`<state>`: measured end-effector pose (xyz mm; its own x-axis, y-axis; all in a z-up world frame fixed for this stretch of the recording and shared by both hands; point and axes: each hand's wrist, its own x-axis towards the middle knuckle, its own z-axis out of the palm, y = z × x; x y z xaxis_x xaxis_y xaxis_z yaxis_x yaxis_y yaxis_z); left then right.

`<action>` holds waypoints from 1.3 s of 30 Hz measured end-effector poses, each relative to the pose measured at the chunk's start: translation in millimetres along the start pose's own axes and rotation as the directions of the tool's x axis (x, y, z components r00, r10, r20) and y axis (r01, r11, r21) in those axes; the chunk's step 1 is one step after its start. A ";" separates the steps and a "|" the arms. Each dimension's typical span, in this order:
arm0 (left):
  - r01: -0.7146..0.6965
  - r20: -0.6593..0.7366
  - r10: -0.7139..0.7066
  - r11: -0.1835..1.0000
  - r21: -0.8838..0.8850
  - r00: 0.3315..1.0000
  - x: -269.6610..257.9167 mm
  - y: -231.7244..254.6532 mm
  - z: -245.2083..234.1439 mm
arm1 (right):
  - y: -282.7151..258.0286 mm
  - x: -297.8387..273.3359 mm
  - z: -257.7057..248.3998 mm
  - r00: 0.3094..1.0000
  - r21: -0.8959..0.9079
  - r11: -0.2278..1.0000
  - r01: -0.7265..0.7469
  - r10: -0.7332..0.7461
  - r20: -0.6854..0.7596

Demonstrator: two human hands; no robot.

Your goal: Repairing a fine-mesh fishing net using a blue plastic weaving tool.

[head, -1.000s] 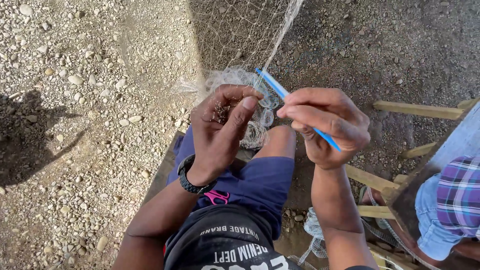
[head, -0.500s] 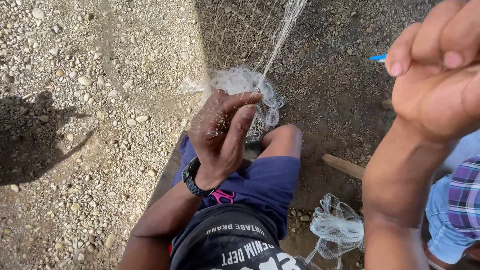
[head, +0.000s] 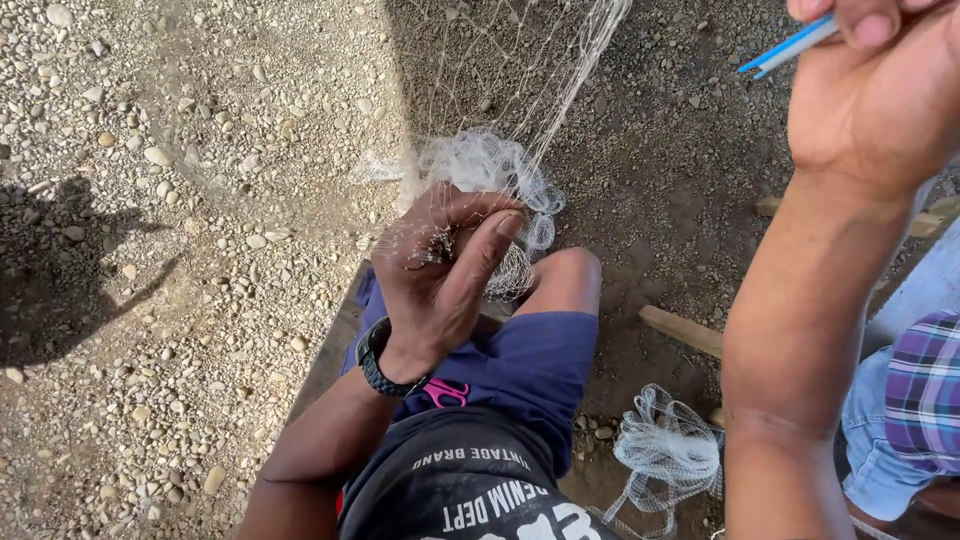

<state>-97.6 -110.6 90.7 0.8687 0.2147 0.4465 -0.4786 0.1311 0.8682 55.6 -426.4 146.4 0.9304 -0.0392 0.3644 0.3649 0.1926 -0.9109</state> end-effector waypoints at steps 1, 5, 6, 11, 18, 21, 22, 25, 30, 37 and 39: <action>-0.004 0.020 0.003 0.998 0.056 1.000 0.7 1.3 -1.0 | -0.4 -6.7 -3.2 1.000 0.014 1.000 0.021 -0.021 0.017; 0.110 0.080 -0.104 0.991 -0.079 0.991 -4.9 -9.5 -5.8 | -25.2 -57.2 61.7 0.999 -0.251 0.968 0.019 -0.027 -0.032; 0.113 0.083 -0.106 0.991 -0.078 0.991 0.2 -5.1 -9.0 | -21.3 -75.0 54.0 0.999 -0.251 0.968 0.016 -0.026 -0.035; 0.294 0.153 -0.278 0.951 -0.097 0.948 2.9 -8.3 -14.5 | -1.6 -153.3 31.7 0.972 -0.516 0.856 -0.019 0.137 0.191; 0.299 0.194 -0.287 0.954 -0.034 0.938 4.0 -16.4 -2.9 | -2.6 -186.9 39.9 0.986 -0.548 0.833 -0.078 0.147 0.084; 0.239 0.228 -0.240 0.971 0.033 0.944 8.9 -18.2 -3.3 | -11.3 -183.7 42.5 0.986 -0.560 0.828 0.018 0.079 0.148; 0.296 0.272 -0.261 0.950 -0.096 0.926 10.8 -18.3 -3.3 | -16.5 -180.9 46.8 0.977 -0.669 0.738 0.092 0.063 0.203; 0.401 0.339 -0.266 0.805 -0.437 0.903 16.1 -22.0 0.6 | -29.0 -171.6 59.5 0.929 -0.717 0.659 0.227 0.073 0.362; 0.544 0.475 -0.272 0.500 -0.673 0.837 27.6 -17.4 -0.6 | -34.7 -166.9 58.3 0.835 -0.551 0.809 0.206 0.148 0.530; 0.227 0.485 -0.029 0.907 -0.354 0.874 34.3 -11.4 -16.9 | -32.9 -189.2 65.3 0.867 -0.158 0.979 0.126 -0.031 0.498; 0.081 0.491 0.021 0.979 -0.185 0.871 24.6 -25.0 -29.0 | -50.1 -199.0 94.8 0.865 -0.026 0.994 0.106 -0.079 0.495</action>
<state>-67.9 -80.6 73.8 0.8093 -0.2857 0.5133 -0.4221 0.3248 0.8464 -151.1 -335.3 137.8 0.7592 0.4360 0.4832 0.4620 0.1620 -0.8720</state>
